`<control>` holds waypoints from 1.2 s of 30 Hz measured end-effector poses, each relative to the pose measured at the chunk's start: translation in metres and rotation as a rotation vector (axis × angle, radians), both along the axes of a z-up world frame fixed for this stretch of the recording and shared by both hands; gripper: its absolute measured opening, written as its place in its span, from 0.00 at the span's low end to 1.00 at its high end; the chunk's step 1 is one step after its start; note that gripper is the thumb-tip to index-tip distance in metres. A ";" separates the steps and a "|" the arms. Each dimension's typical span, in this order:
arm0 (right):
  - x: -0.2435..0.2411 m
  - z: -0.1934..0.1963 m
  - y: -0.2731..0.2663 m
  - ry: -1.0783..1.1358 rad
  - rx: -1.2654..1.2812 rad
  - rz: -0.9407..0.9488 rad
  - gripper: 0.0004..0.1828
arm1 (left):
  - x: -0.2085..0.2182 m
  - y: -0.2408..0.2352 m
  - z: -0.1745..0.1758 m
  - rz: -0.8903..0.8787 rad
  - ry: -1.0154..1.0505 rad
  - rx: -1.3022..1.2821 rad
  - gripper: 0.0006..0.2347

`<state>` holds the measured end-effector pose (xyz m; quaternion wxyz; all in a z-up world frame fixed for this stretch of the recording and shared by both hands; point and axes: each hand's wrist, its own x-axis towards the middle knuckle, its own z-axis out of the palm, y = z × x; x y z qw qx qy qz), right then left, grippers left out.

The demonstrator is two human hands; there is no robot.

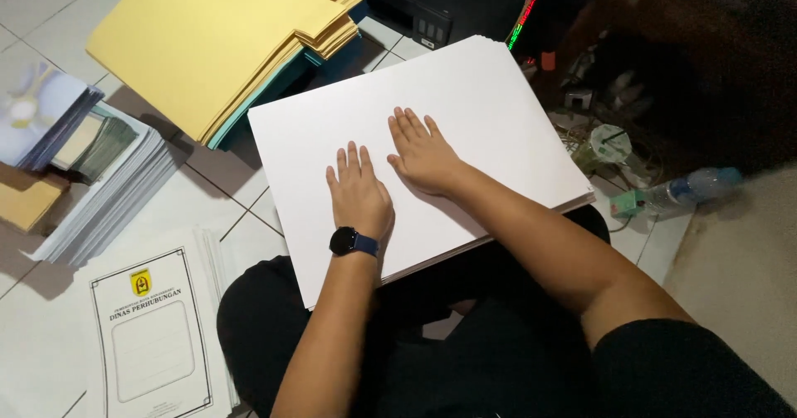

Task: The person sits on the floor and repeatedly folds large white sheets of paper in half. They smooth the creases with their hands and place the folded sheets into a stack on the floor.

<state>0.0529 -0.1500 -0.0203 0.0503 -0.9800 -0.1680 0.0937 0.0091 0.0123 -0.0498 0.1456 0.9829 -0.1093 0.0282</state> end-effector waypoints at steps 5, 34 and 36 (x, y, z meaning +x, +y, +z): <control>-0.050 0.003 -0.004 0.026 -0.035 0.040 0.41 | -0.002 0.001 -0.003 -0.005 -0.024 -0.015 0.24; 0.023 -0.009 0.020 -0.089 0.112 -0.034 0.39 | -0.001 0.002 0.012 0.133 0.033 -0.015 0.23; -0.011 0.003 0.020 -0.068 0.123 -0.023 0.39 | -0.006 0.000 0.021 0.161 0.050 -0.016 0.24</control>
